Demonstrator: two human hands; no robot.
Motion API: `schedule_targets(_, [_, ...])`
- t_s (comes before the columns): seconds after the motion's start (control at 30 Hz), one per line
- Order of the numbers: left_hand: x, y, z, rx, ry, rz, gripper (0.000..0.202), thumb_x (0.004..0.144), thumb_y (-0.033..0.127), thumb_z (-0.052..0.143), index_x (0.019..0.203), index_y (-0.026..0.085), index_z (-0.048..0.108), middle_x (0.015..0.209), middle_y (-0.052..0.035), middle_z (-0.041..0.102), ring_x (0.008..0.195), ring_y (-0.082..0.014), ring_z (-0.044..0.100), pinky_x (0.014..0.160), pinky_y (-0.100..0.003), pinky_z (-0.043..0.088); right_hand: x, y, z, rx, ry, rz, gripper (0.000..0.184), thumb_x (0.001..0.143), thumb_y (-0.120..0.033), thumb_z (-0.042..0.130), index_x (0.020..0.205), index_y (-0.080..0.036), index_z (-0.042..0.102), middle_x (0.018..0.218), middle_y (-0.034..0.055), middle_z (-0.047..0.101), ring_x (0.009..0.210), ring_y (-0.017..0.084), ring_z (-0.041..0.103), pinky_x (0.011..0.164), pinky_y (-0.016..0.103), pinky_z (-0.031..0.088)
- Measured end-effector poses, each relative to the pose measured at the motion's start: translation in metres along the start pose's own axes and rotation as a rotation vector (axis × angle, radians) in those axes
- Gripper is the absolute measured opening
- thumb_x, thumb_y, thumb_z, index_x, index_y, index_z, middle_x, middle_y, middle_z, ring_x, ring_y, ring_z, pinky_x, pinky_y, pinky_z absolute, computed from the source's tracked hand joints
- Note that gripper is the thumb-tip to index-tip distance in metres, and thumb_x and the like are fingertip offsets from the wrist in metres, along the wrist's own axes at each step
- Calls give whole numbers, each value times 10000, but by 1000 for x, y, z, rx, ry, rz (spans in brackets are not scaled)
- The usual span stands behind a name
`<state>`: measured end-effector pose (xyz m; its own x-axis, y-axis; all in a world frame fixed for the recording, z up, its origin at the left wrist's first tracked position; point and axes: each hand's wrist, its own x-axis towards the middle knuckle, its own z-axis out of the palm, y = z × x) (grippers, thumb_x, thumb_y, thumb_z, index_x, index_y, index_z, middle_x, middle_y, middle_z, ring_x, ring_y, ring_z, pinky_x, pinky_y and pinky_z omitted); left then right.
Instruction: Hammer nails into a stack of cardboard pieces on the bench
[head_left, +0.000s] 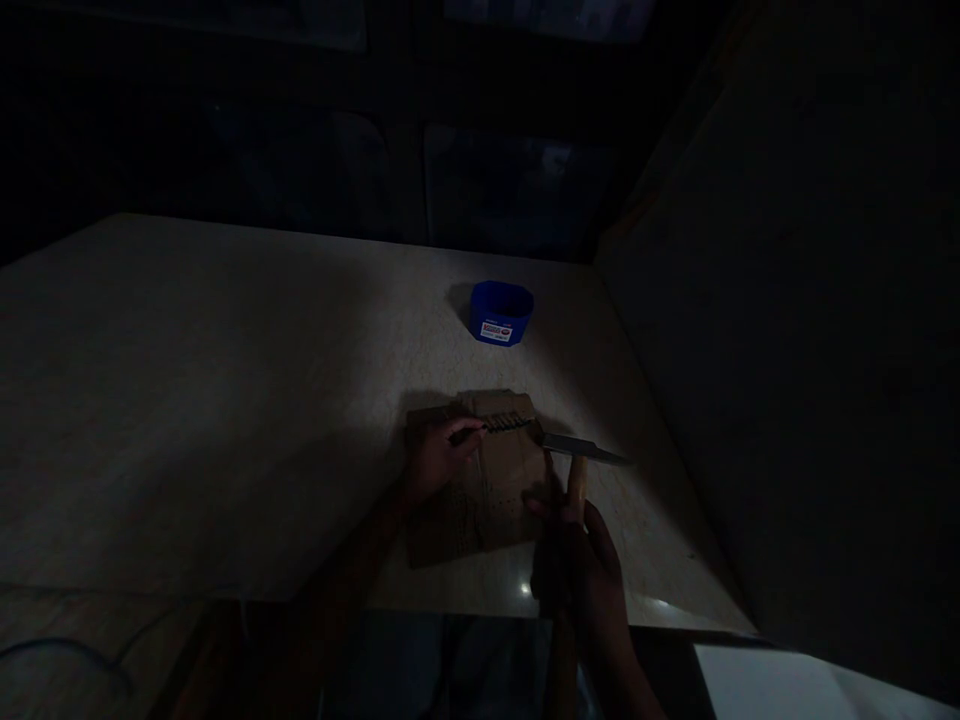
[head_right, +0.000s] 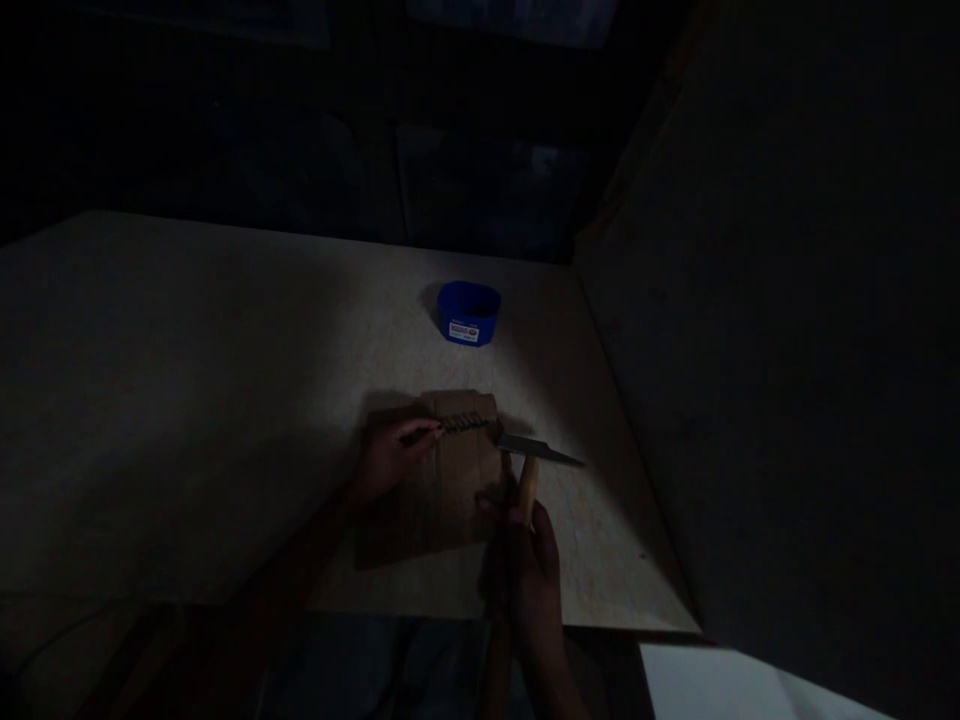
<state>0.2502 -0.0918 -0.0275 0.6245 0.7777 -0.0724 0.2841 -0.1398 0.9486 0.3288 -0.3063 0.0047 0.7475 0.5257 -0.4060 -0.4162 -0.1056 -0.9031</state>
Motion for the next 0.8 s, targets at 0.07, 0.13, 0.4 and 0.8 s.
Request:
schedule_targets(0.07, [0,0,0,7,-12,11,247,835,404,656,970,235,776,771,-7,767,568,-144,660,576,-245,527,0,-1,0,8,8,21,497,825,-584,712,1154,-221,629,874,38,779,349,45,394,289,160,318])
schedule_targets(0.13, [0,0,0,9,-23,16,257,846,407,647,983,233,777,821,-14,779,588,-147,671,601,-254,541,-1,-3,1,11,-9,40,488,839,-588,692,1153,-219,629,832,26,772,323,37,353,279,163,295])
schedule_targets(0.4, [2,1,1,79,-22,58,187,844,340,676,952,245,796,908,-33,798,807,-205,731,779,-306,586,1,1,-3,-11,-46,4,485,837,-617,678,1086,-201,651,536,-55,604,319,65,333,285,176,301])
schedule_targets(0.8, [9,-17,7,151,36,282,153,863,263,689,969,231,794,974,-63,770,904,-209,715,868,-341,558,20,-76,-17,-684,-364,-302,456,933,-528,598,1263,-223,679,923,71,759,837,235,703,646,251,524])
